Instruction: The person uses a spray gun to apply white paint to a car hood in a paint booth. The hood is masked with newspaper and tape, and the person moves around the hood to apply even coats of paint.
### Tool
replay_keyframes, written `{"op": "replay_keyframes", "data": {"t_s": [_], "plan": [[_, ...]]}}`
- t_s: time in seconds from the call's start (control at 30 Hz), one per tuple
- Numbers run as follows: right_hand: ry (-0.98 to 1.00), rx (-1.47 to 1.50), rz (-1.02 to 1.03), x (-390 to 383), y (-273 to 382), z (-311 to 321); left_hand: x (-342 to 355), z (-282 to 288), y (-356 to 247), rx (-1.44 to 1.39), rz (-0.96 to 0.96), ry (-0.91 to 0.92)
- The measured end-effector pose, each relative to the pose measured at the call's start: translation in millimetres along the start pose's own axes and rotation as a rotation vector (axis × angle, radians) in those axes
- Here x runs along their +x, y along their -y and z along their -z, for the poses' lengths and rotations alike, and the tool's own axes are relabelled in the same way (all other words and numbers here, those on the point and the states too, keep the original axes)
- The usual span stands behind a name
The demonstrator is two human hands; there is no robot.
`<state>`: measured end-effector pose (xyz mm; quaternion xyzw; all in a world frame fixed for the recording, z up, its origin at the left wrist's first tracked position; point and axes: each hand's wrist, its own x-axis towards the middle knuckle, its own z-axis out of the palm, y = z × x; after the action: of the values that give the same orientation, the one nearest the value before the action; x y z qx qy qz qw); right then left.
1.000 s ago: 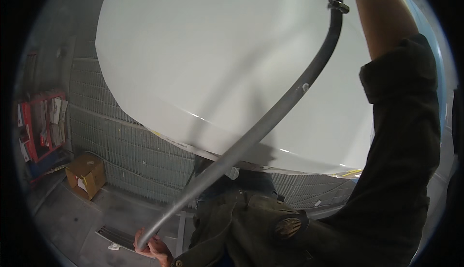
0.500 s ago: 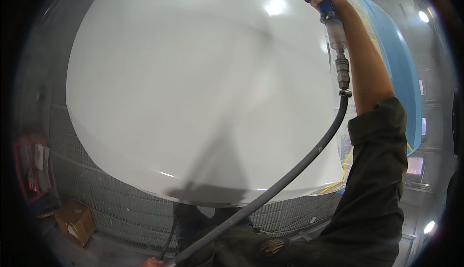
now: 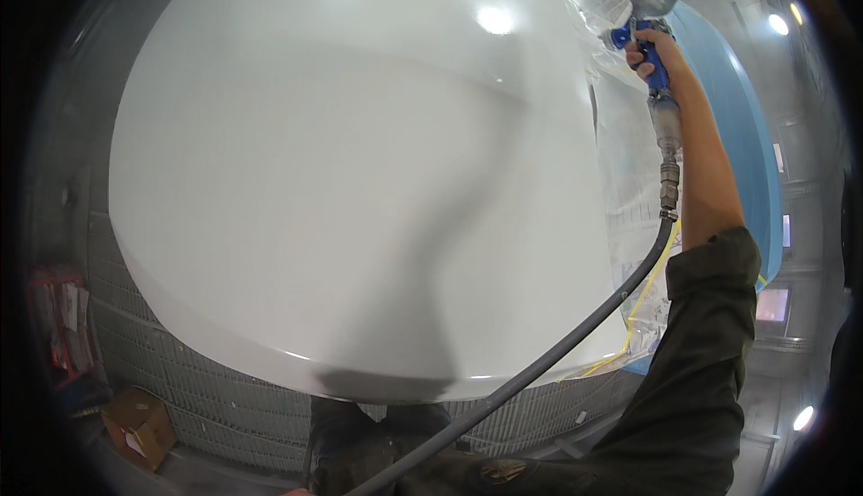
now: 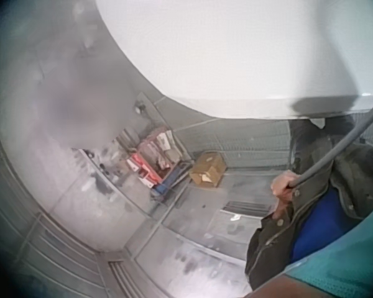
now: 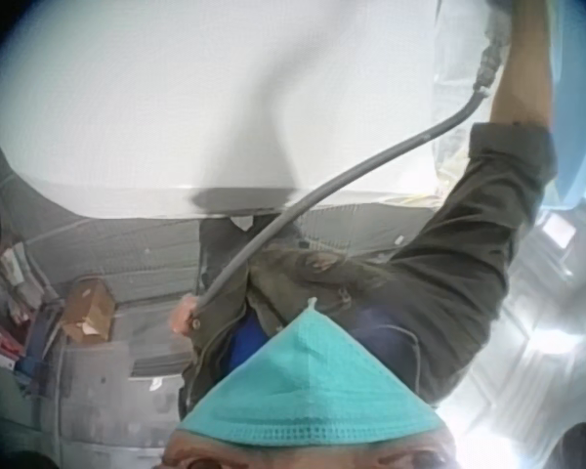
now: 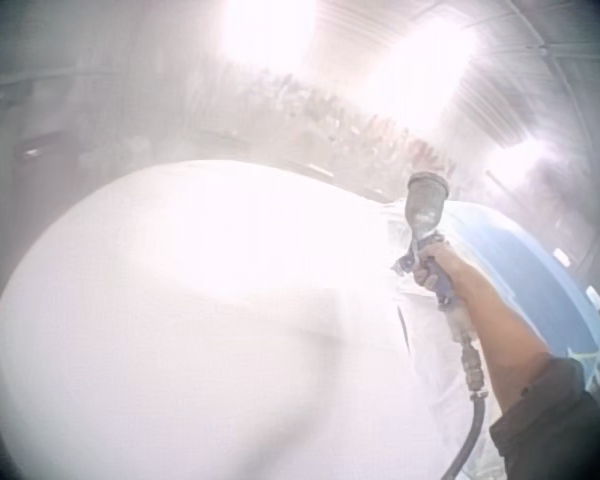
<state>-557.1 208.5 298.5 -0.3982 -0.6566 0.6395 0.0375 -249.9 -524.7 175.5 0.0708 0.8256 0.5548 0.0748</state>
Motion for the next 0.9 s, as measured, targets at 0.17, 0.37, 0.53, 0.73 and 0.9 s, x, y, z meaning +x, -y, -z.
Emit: {"op": "replay_keyframes", "data": {"t_s": [0.17, 0.37, 0.53, 0.73, 0.9], "plan": [[-0.129, 0.004, 0.000, 19.8, -0.6, 43.8, -13.6, -4.6, 21.6, -0.014, -0.110, 0.129], [-0.033, 0.093, 0.022, 30.1, -1.4, 23.3, -11.6, -16.8, -6.7, -0.001, -0.131, 0.090], [0.288, 0.167, 0.044, 40.8, 4.0, -25.3, -68.3, -22.2, 31.8, 0.072, -0.087, -0.286], [0.509, 0.195, 0.048, -3.3, 51.0, -145.7, -88.3, 32.1, 5.1, 0.072, -0.049, -0.261], [0.608, 0.170, 0.182, -30.4, 98.8, -214.3, -170.9, 84.2, 37.6, 0.083, 0.104, -0.239]]}}
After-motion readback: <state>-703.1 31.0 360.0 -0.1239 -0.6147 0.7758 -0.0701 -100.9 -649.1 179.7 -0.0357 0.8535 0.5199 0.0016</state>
